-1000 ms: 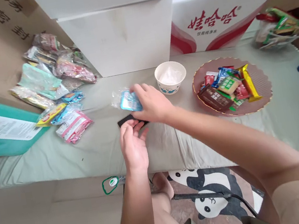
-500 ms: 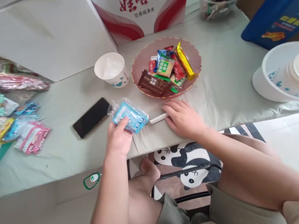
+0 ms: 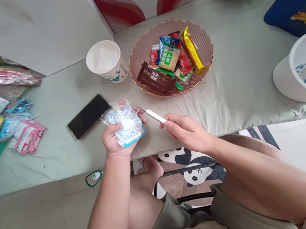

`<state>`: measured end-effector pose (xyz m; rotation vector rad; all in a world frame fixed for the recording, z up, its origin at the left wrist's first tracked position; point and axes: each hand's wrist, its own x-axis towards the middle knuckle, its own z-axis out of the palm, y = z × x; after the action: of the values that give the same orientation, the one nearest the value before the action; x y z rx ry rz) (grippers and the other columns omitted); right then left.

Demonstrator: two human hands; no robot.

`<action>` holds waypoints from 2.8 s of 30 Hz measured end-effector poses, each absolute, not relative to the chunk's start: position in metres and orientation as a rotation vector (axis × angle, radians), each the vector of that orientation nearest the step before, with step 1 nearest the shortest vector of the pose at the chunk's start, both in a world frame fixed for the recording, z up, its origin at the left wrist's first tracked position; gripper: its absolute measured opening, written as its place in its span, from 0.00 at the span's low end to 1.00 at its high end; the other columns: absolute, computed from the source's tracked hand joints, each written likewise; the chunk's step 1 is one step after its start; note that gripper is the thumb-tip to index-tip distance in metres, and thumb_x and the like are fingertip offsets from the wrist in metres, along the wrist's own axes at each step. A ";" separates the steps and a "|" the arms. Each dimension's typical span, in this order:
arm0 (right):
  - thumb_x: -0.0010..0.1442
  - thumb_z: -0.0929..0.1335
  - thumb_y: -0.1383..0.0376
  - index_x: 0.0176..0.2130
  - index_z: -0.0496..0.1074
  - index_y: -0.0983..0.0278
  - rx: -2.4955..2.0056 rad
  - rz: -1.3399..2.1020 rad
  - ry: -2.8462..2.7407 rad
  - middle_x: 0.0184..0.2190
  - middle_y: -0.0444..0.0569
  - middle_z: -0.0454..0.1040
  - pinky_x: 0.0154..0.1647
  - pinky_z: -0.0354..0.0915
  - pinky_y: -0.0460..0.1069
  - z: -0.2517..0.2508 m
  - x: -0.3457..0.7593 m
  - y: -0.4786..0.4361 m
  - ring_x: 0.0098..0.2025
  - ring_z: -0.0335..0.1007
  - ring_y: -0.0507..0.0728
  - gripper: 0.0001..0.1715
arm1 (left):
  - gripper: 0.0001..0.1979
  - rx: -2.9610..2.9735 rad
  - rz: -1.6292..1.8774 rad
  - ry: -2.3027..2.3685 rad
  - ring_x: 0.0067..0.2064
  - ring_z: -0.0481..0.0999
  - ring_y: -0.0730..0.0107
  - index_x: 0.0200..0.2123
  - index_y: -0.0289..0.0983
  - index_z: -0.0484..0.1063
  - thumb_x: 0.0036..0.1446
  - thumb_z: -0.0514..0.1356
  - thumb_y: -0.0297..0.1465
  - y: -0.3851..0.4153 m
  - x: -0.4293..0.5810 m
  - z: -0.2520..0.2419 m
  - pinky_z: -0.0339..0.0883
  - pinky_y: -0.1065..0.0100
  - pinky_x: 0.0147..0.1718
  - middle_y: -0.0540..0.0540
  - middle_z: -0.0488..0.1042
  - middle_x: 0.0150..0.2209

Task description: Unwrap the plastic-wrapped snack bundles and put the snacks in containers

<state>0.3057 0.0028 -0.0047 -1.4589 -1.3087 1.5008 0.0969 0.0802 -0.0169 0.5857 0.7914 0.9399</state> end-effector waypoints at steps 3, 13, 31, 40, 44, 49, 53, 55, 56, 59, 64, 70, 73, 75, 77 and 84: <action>0.67 0.61 0.46 0.39 0.69 0.63 -1.351 1.718 -1.139 0.20 0.37 0.60 0.19 0.52 0.46 -0.002 0.293 0.004 0.18 0.53 0.48 0.24 | 0.31 0.592 0.982 0.738 0.62 0.76 0.42 0.53 0.45 0.75 0.40 0.65 0.29 0.077 0.106 -0.018 0.74 0.48 0.57 0.42 0.80 0.54; 0.68 0.62 0.47 0.35 0.69 0.63 -1.431 1.862 -1.300 0.16 0.38 0.63 0.19 0.53 0.46 0.001 0.274 0.000 0.17 0.54 0.48 0.23 | 0.23 0.606 1.271 0.715 0.61 0.77 0.47 0.52 0.48 0.75 0.50 0.62 0.37 0.078 0.093 -0.011 0.73 0.51 0.58 0.45 0.79 0.55; 0.59 0.74 0.53 0.51 0.73 0.64 -1.558 0.909 -1.327 0.40 0.52 0.78 0.35 0.69 0.53 -0.018 0.263 0.001 0.35 0.71 0.55 0.25 | 0.32 0.665 0.854 0.660 0.67 0.72 0.41 0.55 0.40 0.77 0.61 0.61 0.59 0.054 0.114 -0.022 0.67 0.45 0.64 0.37 0.81 0.55; 0.61 0.74 0.60 0.40 0.74 0.59 -1.412 0.868 -1.207 0.35 0.43 0.69 0.38 0.64 0.51 -0.029 0.264 0.003 0.34 0.64 0.51 0.08 | 0.36 0.991 0.726 0.638 0.57 0.78 0.48 0.57 0.41 0.76 0.63 0.55 0.62 0.056 0.107 -0.033 0.69 0.53 0.57 0.39 0.80 0.54; 0.67 0.71 0.62 0.38 0.70 0.58 -1.248 0.791 -1.303 0.37 0.43 0.74 0.43 0.67 0.51 -0.033 0.265 0.000 0.38 0.70 0.52 0.05 | 0.37 0.933 0.790 0.728 0.51 0.79 0.56 0.54 0.42 0.76 0.61 0.54 0.66 0.055 0.110 -0.032 0.70 0.57 0.53 0.42 0.79 0.50; 0.70 0.69 0.66 0.44 0.69 0.57 -1.143 0.691 -1.447 0.40 0.46 0.80 0.47 0.73 0.53 -0.031 0.266 -0.009 0.44 0.79 0.55 0.04 | 0.38 0.828 0.906 0.855 0.44 0.79 0.59 0.47 0.40 0.78 0.58 0.55 0.67 0.059 0.116 -0.023 0.73 0.62 0.45 0.43 0.77 0.43; 0.69 0.68 0.67 0.43 0.67 0.57 -1.014 0.559 -1.615 0.43 0.49 0.82 0.46 0.75 0.54 -0.027 0.263 -0.013 0.45 0.82 0.57 0.05 | 0.38 0.757 0.963 0.913 0.45 0.79 0.58 0.45 0.39 0.78 0.59 0.53 0.67 0.059 0.118 -0.021 0.74 0.62 0.44 0.44 0.76 0.39; 0.71 0.66 0.66 0.44 0.65 0.57 -1.025 0.576 -1.617 0.45 0.51 0.82 0.47 0.76 0.55 -0.028 0.261 -0.013 0.47 0.82 0.58 0.03 | 0.38 0.767 0.994 0.903 0.48 0.79 0.56 0.46 0.40 0.77 0.57 0.54 0.68 0.057 0.117 -0.023 0.74 0.61 0.46 0.44 0.77 0.40; 0.71 0.66 0.64 0.45 0.64 0.57 -1.052 0.628 -1.582 0.47 0.52 0.81 0.49 0.76 0.56 -0.028 0.261 -0.012 0.50 0.81 0.59 0.04 | 0.39 0.798 1.006 0.889 0.49 0.79 0.54 0.48 0.41 0.77 0.55 0.55 0.69 0.057 0.116 -0.024 0.74 0.60 0.48 0.43 0.77 0.41; 0.65 0.72 0.57 0.50 0.62 0.57 -1.145 0.845 -1.464 0.51 0.54 0.79 0.52 0.75 0.56 -0.029 0.260 -0.008 0.54 0.79 0.60 0.20 | 0.42 0.926 0.984 0.845 0.54 0.77 0.51 0.51 0.43 0.76 0.50 0.59 0.70 0.054 0.113 -0.026 0.72 0.59 0.52 0.42 0.78 0.46; 0.66 0.71 0.62 0.39 0.68 0.59 -1.162 0.907 -1.580 0.30 0.42 0.73 0.32 0.67 0.49 -0.017 0.261 -0.002 0.29 0.69 0.51 0.06 | 0.36 0.977 0.922 0.848 0.52 0.75 0.52 0.40 0.42 0.79 0.58 0.53 0.68 0.050 0.114 -0.028 0.71 0.57 0.54 0.42 0.75 0.44; 0.67 0.68 0.68 0.38 0.68 0.58 -0.821 0.599 -1.799 0.40 0.48 0.80 0.45 0.74 0.55 -0.010 0.258 -0.001 0.42 0.78 0.56 0.04 | 0.35 0.686 0.923 0.821 0.45 0.79 0.55 0.31 0.41 0.72 0.61 0.49 0.67 0.051 0.122 -0.017 0.76 0.58 0.44 0.44 0.74 0.34; 0.67 0.68 0.68 0.40 0.69 0.58 -0.691 0.580 -1.893 0.41 0.49 0.82 0.47 0.76 0.56 -0.014 0.260 -0.004 0.45 0.81 0.57 0.03 | 0.31 0.477 1.023 0.794 0.38 0.81 0.61 0.31 0.41 0.68 0.63 0.50 0.63 0.059 0.119 -0.007 0.77 0.57 0.41 0.47 0.74 0.33; 0.67 0.68 0.68 0.43 0.70 0.59 -0.647 0.556 -1.938 0.40 0.49 0.83 0.47 0.76 0.56 -0.018 0.263 -0.006 0.47 0.82 0.57 0.04 | 0.27 0.387 1.094 0.780 0.38 0.81 0.63 0.30 0.41 0.68 0.64 0.53 0.59 0.066 0.111 -0.004 0.78 0.56 0.44 0.47 0.76 0.36; 0.68 0.68 0.69 0.45 0.71 0.59 -0.638 0.541 -1.966 0.41 0.49 0.84 0.48 0.75 0.55 -0.021 0.267 -0.008 0.49 0.83 0.58 0.06 | 0.25 0.358 1.124 0.815 0.43 0.81 0.60 0.29 0.41 0.67 0.62 0.56 0.57 0.074 0.100 -0.005 0.77 0.54 0.48 0.46 0.77 0.37; 0.72 0.65 0.64 0.40 0.73 0.58 -0.776 0.752 -1.929 0.22 0.41 0.74 0.28 0.66 0.49 -0.014 0.279 -0.013 0.22 0.69 0.51 0.07 | 0.23 0.338 1.035 0.877 0.49 0.82 0.48 0.29 0.43 0.67 0.58 0.60 0.57 0.080 0.083 -0.008 0.77 0.49 0.48 0.45 0.78 0.36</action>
<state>0.2791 -0.0126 -0.0140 -0.7760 -1.9287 0.7520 0.0835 0.0798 -0.0081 0.3382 0.8766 1.0346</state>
